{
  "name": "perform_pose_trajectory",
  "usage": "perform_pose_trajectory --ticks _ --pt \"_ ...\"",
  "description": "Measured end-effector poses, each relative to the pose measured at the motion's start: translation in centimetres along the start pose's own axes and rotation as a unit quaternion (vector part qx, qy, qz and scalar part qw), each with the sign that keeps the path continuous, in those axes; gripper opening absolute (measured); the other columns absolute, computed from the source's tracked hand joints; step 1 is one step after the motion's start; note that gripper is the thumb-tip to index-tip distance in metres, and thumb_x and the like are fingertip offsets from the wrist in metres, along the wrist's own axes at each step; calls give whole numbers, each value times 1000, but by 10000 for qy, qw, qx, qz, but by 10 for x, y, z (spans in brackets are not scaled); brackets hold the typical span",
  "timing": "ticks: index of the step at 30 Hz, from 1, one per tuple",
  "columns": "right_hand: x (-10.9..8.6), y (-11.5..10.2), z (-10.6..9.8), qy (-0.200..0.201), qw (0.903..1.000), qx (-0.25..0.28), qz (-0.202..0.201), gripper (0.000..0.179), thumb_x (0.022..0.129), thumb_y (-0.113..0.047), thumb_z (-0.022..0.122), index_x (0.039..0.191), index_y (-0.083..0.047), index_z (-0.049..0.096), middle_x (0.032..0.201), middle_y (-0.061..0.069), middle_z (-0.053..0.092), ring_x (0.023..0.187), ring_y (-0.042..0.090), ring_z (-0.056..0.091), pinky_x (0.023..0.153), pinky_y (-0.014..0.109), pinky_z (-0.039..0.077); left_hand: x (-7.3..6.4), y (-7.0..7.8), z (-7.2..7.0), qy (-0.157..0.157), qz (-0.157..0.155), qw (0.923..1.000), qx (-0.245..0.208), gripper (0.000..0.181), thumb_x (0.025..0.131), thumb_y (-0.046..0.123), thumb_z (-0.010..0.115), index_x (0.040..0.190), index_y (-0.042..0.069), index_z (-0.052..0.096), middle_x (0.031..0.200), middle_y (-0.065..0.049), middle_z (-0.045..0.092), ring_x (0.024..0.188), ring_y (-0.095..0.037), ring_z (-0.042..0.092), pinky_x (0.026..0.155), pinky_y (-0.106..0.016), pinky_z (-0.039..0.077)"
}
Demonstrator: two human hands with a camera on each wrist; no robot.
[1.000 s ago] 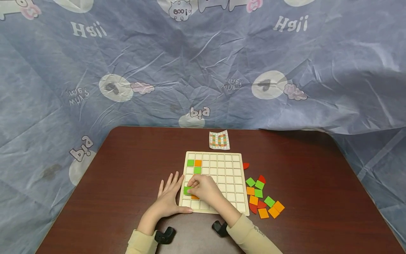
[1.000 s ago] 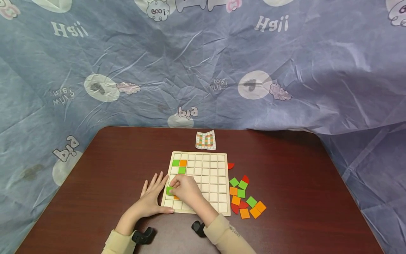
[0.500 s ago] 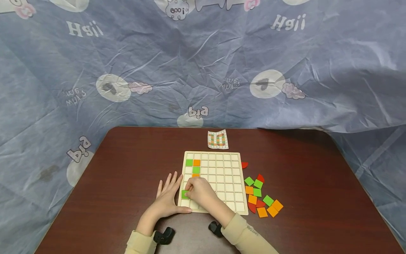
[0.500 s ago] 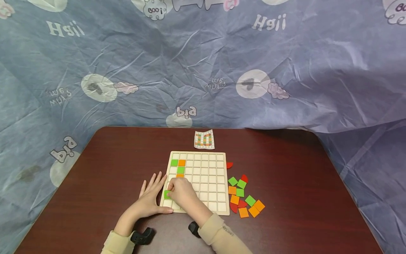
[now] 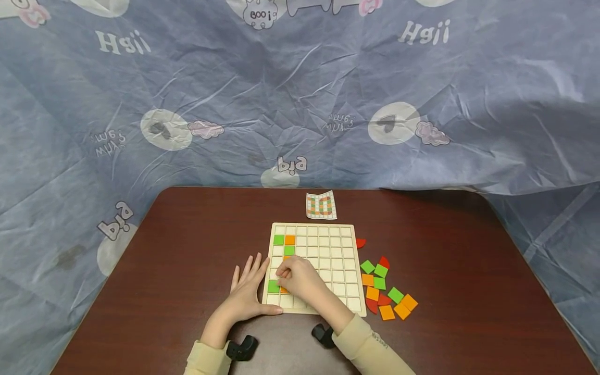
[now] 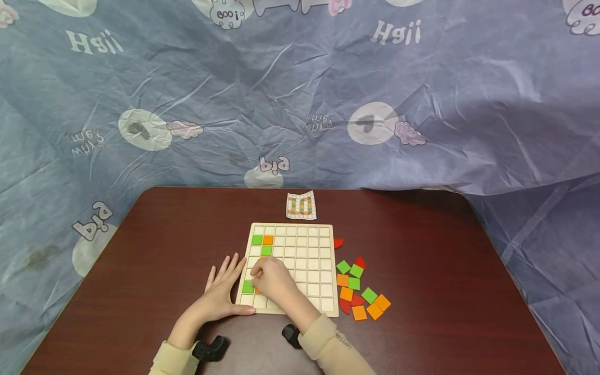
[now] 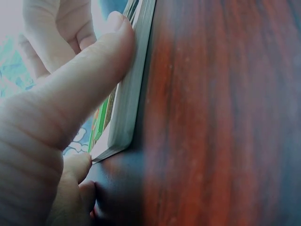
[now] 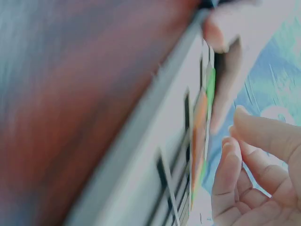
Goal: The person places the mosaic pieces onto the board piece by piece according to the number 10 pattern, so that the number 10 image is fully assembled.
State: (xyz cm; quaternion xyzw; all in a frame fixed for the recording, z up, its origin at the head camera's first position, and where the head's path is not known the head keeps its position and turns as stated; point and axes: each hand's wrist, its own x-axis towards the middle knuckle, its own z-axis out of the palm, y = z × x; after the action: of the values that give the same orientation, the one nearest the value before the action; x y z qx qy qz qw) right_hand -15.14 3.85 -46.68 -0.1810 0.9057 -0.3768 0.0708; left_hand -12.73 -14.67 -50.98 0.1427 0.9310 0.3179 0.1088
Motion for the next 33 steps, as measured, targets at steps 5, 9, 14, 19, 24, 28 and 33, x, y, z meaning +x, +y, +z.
perform_pose_trajectory --ticks 5,9,14,19,24,28,33 --pt "-2 9 -24 105 9981 522 309 5 84 -9 75 88 -7 73 78 -3 62 68 7 55 63 20 47 1 0 0 11 -55 10000 40 125 65 55 87 159 14 17 166 -14 6 154 -36 -1 118 -62 -7" --pt "-6 19 -44 322 9942 832 605 6 86 -10 74 91 -8 73 78 -3 64 69 9 56 65 23 48 1 1 0 -5 -146 9998 129 126 64 56 87 160 16 15 166 -12 6 154 -34 -1 119 -60 -7" --pt "-14 40 -70 624 9887 836 1079 9 86 -12 74 95 -9 74 81 -2 67 72 10 58 66 25 48 1 1 -1 -19 -170 9998 106 126 64 55 88 160 16 15 167 -10 4 154 -33 -3 119 -60 -8" --pt "-27 67 -95 777 9860 574 1356 15 88 -14 73 100 -6 73 87 3 70 77 13 61 67 25 49 -1 1 0 -23 -145 9999 10 126 63 54 88 159 15 16 166 -11 5 154 -34 -2 119 -61 -8" --pt "-38 92 -111 798 9851 145 1517 17 88 -15 74 102 -5 72 92 6 71 83 17 64 69 27 53 -1 0 -1 57 -10 10000 -69 125 64 55 88 159 12 18 166 -14 7 154 -36 0 118 -62 -7" --pt "-43 105 -117 762 9817 -147 1739 19 86 -16 76 100 -5 71 94 7 70 84 18 63 72 32 55 -2 -1 0 106 34 9999 -73 125 63 55 88 159 12 19 166 -15 8 154 -38 1 118 -62 -7" --pt "-48 111 -117 605 9793 -477 1872 21 83 -12 78 100 -3 69 95 10 65 85 20 59 77 39 53 -1 -1 1 21 -66 9999 -76 126 63 58 87 159 14 17 166 -13 6 154 -35 -1 119 -60 -7"
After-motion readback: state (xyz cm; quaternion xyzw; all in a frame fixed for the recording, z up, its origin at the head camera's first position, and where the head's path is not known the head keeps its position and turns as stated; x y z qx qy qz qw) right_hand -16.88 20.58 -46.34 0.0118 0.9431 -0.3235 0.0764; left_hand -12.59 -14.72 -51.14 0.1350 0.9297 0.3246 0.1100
